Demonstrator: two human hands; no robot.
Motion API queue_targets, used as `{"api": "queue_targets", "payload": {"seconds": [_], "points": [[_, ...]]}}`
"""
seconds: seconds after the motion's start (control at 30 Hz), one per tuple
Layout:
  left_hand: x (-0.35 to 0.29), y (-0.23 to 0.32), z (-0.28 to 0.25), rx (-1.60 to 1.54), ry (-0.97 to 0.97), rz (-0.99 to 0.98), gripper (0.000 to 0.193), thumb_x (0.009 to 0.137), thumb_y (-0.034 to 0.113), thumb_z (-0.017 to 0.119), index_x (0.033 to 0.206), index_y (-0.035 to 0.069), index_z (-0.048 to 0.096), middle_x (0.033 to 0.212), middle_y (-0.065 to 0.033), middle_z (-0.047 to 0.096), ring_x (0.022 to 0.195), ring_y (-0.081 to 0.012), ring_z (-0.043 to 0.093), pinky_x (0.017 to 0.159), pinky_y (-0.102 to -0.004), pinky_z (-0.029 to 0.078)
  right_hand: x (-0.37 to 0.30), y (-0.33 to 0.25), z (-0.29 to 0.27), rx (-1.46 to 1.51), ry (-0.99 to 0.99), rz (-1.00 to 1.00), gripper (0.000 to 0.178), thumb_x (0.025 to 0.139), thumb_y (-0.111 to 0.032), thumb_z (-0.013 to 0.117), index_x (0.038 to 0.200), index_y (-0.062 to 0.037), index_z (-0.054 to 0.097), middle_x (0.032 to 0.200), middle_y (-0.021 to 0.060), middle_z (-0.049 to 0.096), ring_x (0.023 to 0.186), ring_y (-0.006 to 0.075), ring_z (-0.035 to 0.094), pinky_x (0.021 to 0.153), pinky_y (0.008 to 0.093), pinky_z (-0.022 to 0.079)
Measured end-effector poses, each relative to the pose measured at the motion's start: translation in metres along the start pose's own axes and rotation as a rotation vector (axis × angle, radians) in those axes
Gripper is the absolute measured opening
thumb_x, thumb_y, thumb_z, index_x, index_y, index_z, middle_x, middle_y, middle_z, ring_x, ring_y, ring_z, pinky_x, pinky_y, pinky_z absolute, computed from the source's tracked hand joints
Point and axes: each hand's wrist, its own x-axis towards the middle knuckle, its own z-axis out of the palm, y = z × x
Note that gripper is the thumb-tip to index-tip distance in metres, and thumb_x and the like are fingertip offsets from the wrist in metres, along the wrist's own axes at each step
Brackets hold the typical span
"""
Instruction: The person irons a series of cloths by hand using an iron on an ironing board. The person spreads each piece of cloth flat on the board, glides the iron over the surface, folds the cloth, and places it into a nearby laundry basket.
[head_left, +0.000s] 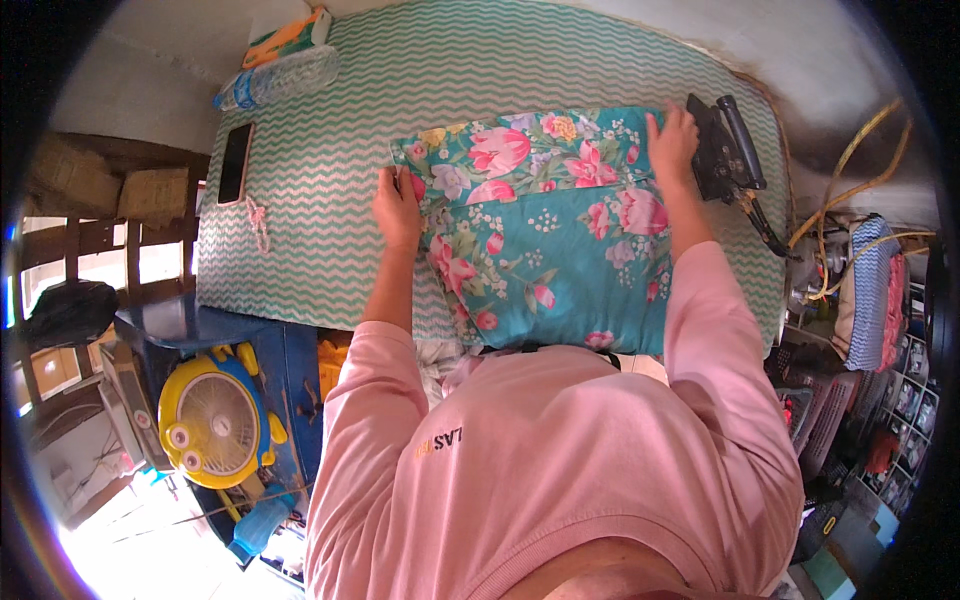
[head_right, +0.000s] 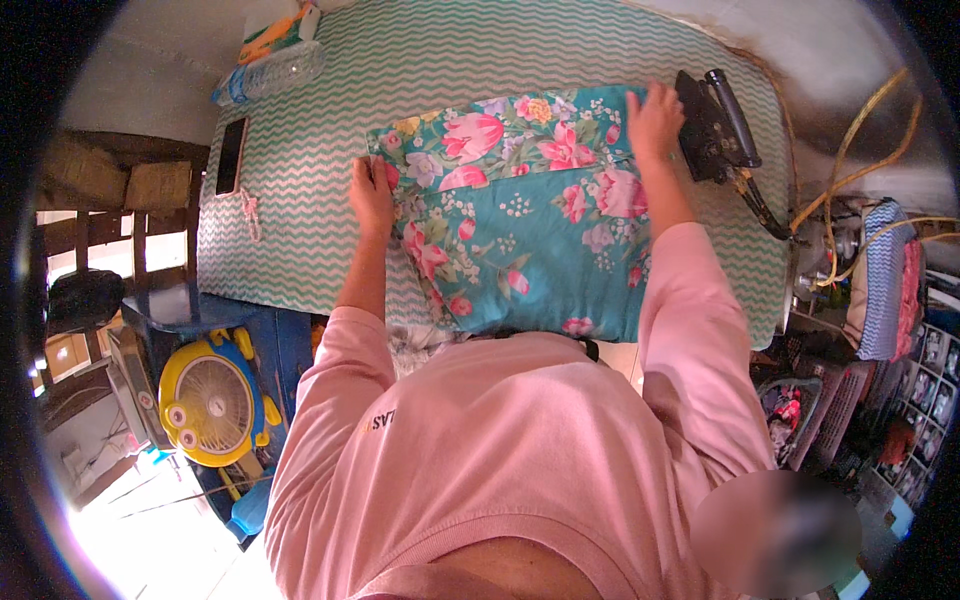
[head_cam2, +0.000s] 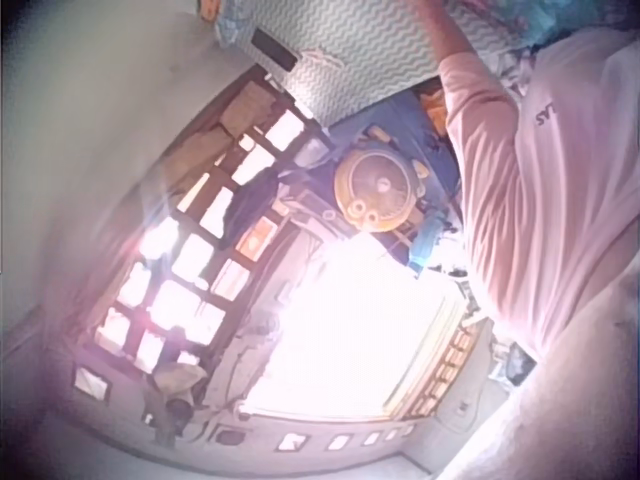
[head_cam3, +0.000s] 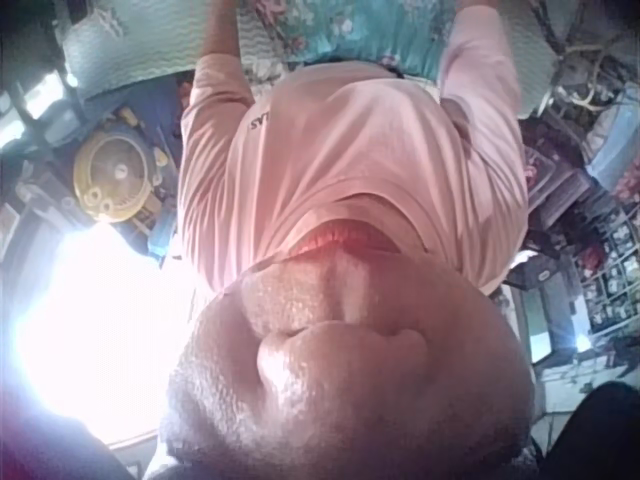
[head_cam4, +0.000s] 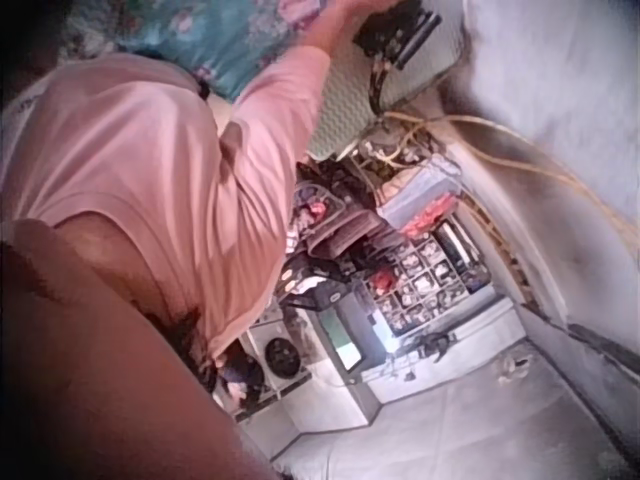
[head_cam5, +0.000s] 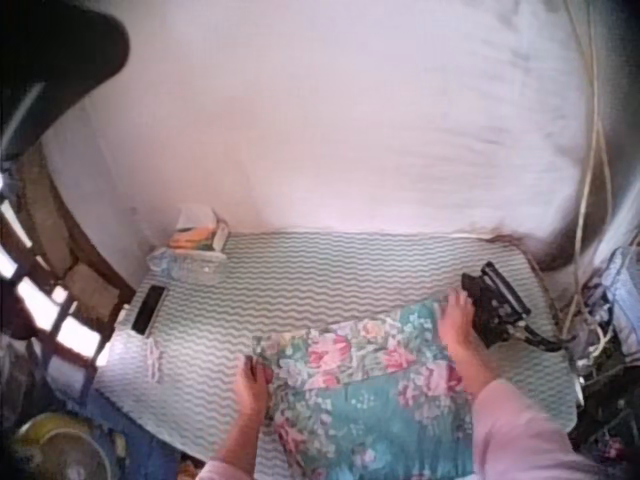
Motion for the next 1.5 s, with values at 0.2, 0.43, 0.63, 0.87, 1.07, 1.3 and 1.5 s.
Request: {"api": "queue_targets", "payload": {"seconds": [0.2,0.43,0.63,0.87,1.07,1.3,1.5], "points": [[0.003,-0.002,0.001,0.015,0.006,-0.011,0.015,0.083,0.017,0.047,0.083,0.002,0.046,0.071,-0.0180,0.055,0.065,-0.0365,0.053,0.054,-0.0378,0.040,-0.053,-0.075,-0.032,0.406,-0.288,-0.431,0.059,0.077,-0.034,0.052,0.121,-0.0014,0.034,0.122,0.0180,0.037,0.112,0.0319,0.036,0.093,0.0429,0.026],[-0.006,-0.035,-0.020,-0.229,-0.064,-0.215,0.021,0.082,0.019,0.053,0.087,-0.001,0.048,0.067,-0.0110,0.056,0.057,-0.0186,0.054,0.051,-0.0292,0.041,-0.071,0.003,-0.021,0.057,-0.330,-0.294,0.069,0.080,-0.048,0.040,0.127,0.0007,0.025,0.132,0.0158,0.026,0.122,0.0286,0.024,0.100,0.0427,0.016],[-0.110,-0.010,-0.042,-0.586,-0.266,-0.522,0.020,0.079,0.015,0.057,0.087,-0.002,0.049,0.068,-0.0028,0.054,0.058,-0.0075,0.046,0.051,-0.0226,0.039,-0.077,0.012,-0.018,0.053,-0.313,-0.287,0.067,0.082,-0.048,0.038,0.127,-0.0006,0.026,0.132,0.0154,0.027,0.122,0.0288,0.025,0.100,0.0430,0.016],[-0.133,-0.015,-0.066,-0.406,-0.209,-0.432,0.018,0.081,0.017,0.054,0.080,-0.002,0.053,0.068,-0.0032,0.055,0.059,-0.0055,0.045,0.050,-0.0201,0.037,-0.078,0.029,-0.020,0.102,-0.312,-0.298,0.059,0.082,-0.044,0.038,0.125,-0.0047,0.031,0.129,0.0159,0.030,0.121,0.0288,0.027,0.098,0.0436,0.019],[-0.186,-0.019,-0.084,-0.409,-0.223,-0.419,0.019,0.081,0.014,0.055,0.082,-0.004,0.052,0.067,-0.0016,0.053,0.060,-0.0067,0.046,0.055,-0.0203,0.038,-0.163,0.106,-0.087,0.437,-0.152,0.301,0.035,0.072,-0.028,0.062,0.095,-0.0029,0.056,0.091,0.0142,0.056,0.082,0.0267,0.054,0.074,0.0343,0.041],[-0.214,-0.035,-0.079,-0.454,-0.200,-0.407,0.021,0.081,0.018,0.056,0.069,0.001,0.051,0.062,0.0038,0.045,0.057,-0.0045,0.036,0.051,-0.0193,0.030,-0.243,0.132,-0.165,0.259,-0.377,0.205,0.030,0.068,-0.033,0.065,0.081,-0.0061,0.060,0.074,0.0104,0.054,0.069,0.0239,0.052,0.063,0.0329,0.042],[-0.225,-0.041,-0.076,-0.727,-0.250,-0.591,0.017,0.082,0.022,0.054,0.075,0.007,0.052,0.069,0.0054,0.048,0.062,-0.0044,0.041,0.055,-0.0190,0.029,-0.267,0.157,-0.160,0.571,-0.104,0.293,0.023,0.074,-0.024,0.061,0.082,-0.0025,0.058,0.075,0.0075,0.055,0.065,0.0191,0.052,0.061,0.0289,0.042]]}}
